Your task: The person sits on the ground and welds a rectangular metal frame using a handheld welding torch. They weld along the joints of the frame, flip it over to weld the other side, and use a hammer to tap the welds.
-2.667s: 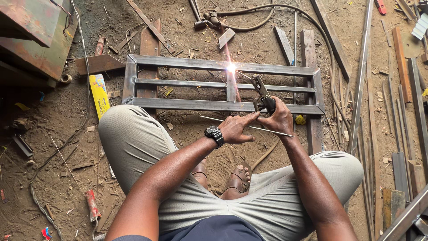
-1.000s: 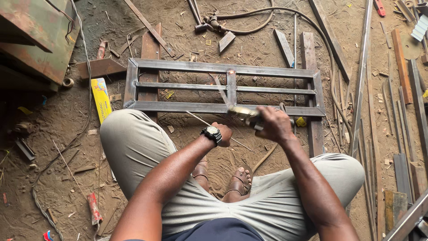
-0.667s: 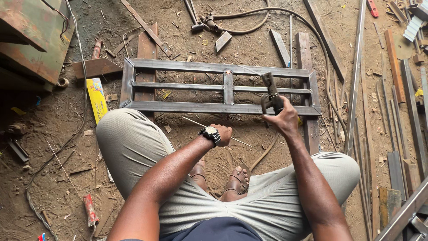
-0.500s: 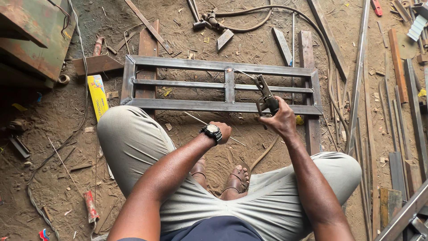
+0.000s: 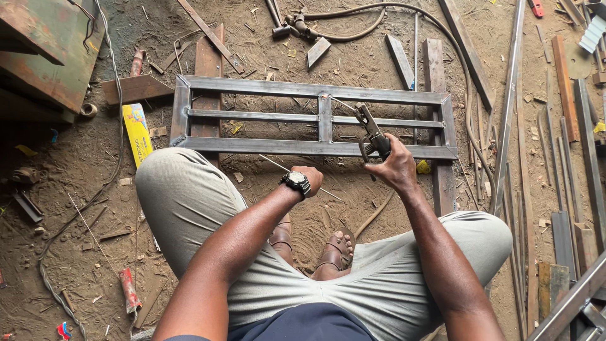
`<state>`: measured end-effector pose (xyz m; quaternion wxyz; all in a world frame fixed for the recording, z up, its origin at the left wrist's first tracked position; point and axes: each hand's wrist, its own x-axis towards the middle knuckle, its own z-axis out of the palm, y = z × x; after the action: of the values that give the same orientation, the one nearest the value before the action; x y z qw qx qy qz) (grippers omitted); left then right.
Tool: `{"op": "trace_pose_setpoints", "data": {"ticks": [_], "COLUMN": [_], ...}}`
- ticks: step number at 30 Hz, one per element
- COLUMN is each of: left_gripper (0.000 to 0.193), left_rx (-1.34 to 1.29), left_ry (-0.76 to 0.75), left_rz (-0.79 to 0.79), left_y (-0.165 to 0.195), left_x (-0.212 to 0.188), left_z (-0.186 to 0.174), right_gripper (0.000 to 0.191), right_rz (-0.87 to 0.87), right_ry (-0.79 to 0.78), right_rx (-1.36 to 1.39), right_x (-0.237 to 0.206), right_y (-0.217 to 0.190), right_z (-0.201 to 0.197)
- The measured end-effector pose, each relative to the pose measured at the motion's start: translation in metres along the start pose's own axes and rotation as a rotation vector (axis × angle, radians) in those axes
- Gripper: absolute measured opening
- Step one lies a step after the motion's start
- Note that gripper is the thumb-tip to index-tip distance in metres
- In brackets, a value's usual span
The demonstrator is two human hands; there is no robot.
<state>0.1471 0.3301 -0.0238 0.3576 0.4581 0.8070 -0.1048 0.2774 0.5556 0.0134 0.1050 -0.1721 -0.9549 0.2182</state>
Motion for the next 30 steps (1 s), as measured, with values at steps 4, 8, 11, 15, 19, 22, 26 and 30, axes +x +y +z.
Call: {"op": "trace_pose_setpoints", "data": {"ticks": [4, 8, 11, 15, 19, 22, 26, 30], "left_gripper": [0.028, 0.027, 0.023, 0.021, 0.021, 0.020, 0.020, 0.023], "left_rx": [-0.001, -0.011, -0.053, -0.087, -0.065, -0.071, -0.073, -0.004], "left_ry": [0.002, 0.032, 0.122, 0.165, 0.169, 0.167, 0.190, 0.102], "left_rz": [0.010, 0.029, 0.070, 0.099, 0.110, 0.103, 0.102, 0.070], "left_y": [0.002, 0.000, -0.005, -0.007, -0.007, -0.006, -0.006, -0.004], "left_x": [0.003, 0.004, 0.002, 0.003, 0.005, 0.007, 0.009, 0.010], "left_z": [0.001, 0.006, 0.012, 0.016, 0.017, 0.019, 0.021, 0.018], "right_gripper": [0.088, 0.090, 0.087, 0.085, 0.081, 0.079, 0.079, 0.082], "right_rz": [-0.017, -0.009, -0.002, 0.018, 0.052, 0.042, 0.017, 0.015], "right_ry": [0.019, 0.012, 0.008, 0.002, -0.013, -0.006, 0.004, -0.010], "right_rx": [-0.001, -0.005, -0.002, 0.012, 0.011, 0.020, 0.011, 0.002], "right_x": [0.001, 0.003, 0.002, -0.001, -0.001, -0.002, -0.001, 0.000], "right_y": [0.000, -0.004, -0.009, -0.018, -0.022, -0.021, -0.016, -0.009], "right_z": [0.001, 0.001, -0.002, -0.007, -0.010, -0.011, -0.007, -0.002]}}
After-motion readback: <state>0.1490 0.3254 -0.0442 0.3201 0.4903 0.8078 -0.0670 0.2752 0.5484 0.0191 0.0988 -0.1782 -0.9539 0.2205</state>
